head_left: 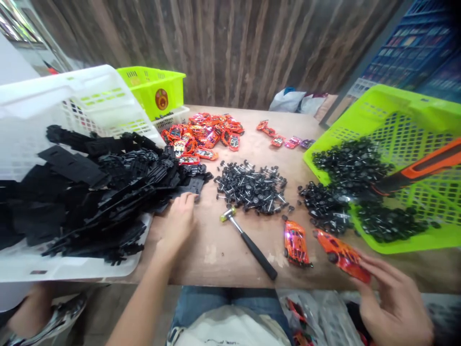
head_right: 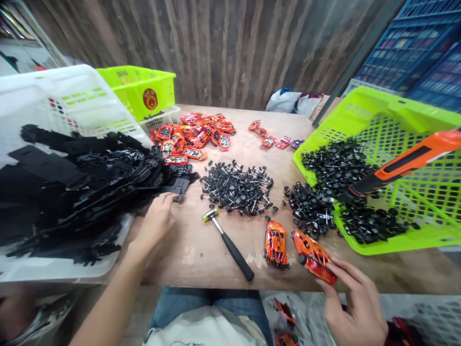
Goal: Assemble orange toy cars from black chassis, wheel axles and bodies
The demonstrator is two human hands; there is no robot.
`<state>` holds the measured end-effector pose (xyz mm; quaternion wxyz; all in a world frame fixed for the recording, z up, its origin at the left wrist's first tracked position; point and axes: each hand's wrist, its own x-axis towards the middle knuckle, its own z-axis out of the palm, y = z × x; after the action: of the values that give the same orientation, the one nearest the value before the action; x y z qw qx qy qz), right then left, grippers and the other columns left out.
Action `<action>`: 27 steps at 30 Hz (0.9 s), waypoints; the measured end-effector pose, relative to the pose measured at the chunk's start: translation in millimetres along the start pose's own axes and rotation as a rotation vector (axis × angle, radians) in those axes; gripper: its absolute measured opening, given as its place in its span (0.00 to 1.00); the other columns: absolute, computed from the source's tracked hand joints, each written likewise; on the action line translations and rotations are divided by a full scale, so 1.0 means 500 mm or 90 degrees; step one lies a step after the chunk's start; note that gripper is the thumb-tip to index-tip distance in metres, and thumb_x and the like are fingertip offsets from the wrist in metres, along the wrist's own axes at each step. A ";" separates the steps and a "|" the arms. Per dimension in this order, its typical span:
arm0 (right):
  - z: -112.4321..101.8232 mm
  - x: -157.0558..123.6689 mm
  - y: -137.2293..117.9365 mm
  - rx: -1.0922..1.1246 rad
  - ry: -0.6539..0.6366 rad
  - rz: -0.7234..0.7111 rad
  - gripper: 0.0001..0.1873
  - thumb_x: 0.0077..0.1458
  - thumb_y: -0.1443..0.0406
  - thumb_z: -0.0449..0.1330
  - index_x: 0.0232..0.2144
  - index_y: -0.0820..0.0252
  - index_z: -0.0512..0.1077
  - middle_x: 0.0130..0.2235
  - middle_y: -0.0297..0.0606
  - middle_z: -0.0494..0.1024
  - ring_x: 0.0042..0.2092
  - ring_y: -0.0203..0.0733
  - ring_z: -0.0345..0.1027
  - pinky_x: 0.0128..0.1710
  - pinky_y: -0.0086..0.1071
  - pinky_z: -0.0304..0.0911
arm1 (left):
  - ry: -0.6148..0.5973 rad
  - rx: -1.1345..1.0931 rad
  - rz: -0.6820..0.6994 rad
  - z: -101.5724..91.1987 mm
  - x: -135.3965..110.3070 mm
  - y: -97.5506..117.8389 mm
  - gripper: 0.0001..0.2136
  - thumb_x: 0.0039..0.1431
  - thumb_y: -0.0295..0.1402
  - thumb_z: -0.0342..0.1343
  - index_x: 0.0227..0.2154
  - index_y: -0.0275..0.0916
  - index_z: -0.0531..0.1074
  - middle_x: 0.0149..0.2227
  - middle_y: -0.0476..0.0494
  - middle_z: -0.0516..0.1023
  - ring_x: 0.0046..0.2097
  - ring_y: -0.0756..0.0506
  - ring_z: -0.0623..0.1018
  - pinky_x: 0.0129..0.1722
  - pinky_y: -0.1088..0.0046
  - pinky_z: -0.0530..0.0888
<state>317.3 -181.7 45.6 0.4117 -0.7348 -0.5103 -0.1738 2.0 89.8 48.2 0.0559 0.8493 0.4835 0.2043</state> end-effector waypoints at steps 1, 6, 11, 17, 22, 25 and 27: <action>-0.003 -0.023 0.036 -0.014 -0.014 -0.011 0.13 0.51 0.66 0.61 0.42 0.55 0.71 0.46 0.46 0.73 0.49 0.54 0.69 0.52 0.53 0.62 | -0.016 0.064 0.002 0.013 0.019 -0.024 0.25 0.49 0.18 0.44 0.52 0.34 0.65 0.55 0.30 0.68 0.55 0.35 0.68 0.51 0.56 0.66; 0.031 -0.099 0.103 0.055 -0.175 -0.052 0.11 0.55 0.69 0.54 0.41 0.54 0.69 0.53 0.46 0.69 0.53 0.50 0.68 0.50 0.49 0.66 | -0.039 0.185 0.049 0.059 0.086 -0.104 0.23 0.51 0.21 0.44 0.51 0.31 0.67 0.55 0.25 0.69 0.57 0.30 0.66 0.52 0.50 0.60; 0.080 -0.021 0.142 0.025 -0.205 0.028 0.12 0.57 0.66 0.49 0.42 0.57 0.69 0.47 0.45 0.75 0.51 0.47 0.68 0.51 0.45 0.64 | 0.089 0.083 0.031 0.037 0.102 -0.099 0.21 0.57 0.28 0.44 0.53 0.28 0.65 0.47 0.26 0.75 0.49 0.34 0.74 0.52 0.57 0.62; 0.149 0.094 0.251 -0.136 -0.241 0.070 0.10 0.49 0.62 0.54 0.32 0.61 0.72 0.35 0.49 0.77 0.40 0.52 0.69 0.43 0.46 0.64 | 0.315 -0.298 -0.249 0.025 0.057 -0.014 0.13 0.61 0.39 0.45 0.36 0.36 0.69 0.31 0.42 0.72 0.34 0.43 0.74 0.37 0.67 0.70; 0.157 0.091 0.312 -0.147 -0.283 0.018 0.11 0.47 0.61 0.52 0.30 0.58 0.71 0.35 0.45 0.77 0.36 0.49 0.70 0.39 0.41 0.64 | 0.039 -0.826 -0.480 0.047 0.007 0.041 0.16 0.52 0.45 0.54 0.37 0.37 0.67 0.26 0.48 0.71 0.26 0.48 0.72 0.28 0.71 0.71; 0.145 0.089 0.320 -0.144 -0.251 0.011 0.13 0.48 0.59 0.51 0.31 0.58 0.71 0.34 0.44 0.76 0.33 0.46 0.70 0.34 0.38 0.64 | -0.112 -0.819 -0.397 0.039 -0.031 0.056 0.26 0.43 0.36 0.63 0.47 0.40 0.63 0.33 0.47 0.74 0.33 0.46 0.76 0.32 0.71 0.73; 0.133 0.099 0.297 -0.149 -0.193 0.015 0.13 0.48 0.57 0.51 0.31 0.58 0.71 0.33 0.43 0.76 0.32 0.45 0.69 0.32 0.37 0.64 | -0.139 -0.694 -0.290 0.023 -0.055 0.057 0.30 0.41 0.29 0.63 0.50 0.43 0.62 0.37 0.48 0.75 0.38 0.46 0.76 0.37 0.71 0.72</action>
<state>459.7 -120.6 -24.5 0.2437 -0.8012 -0.5344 -0.1146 17.1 52.6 38.0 0.5754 0.5894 0.4702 0.3170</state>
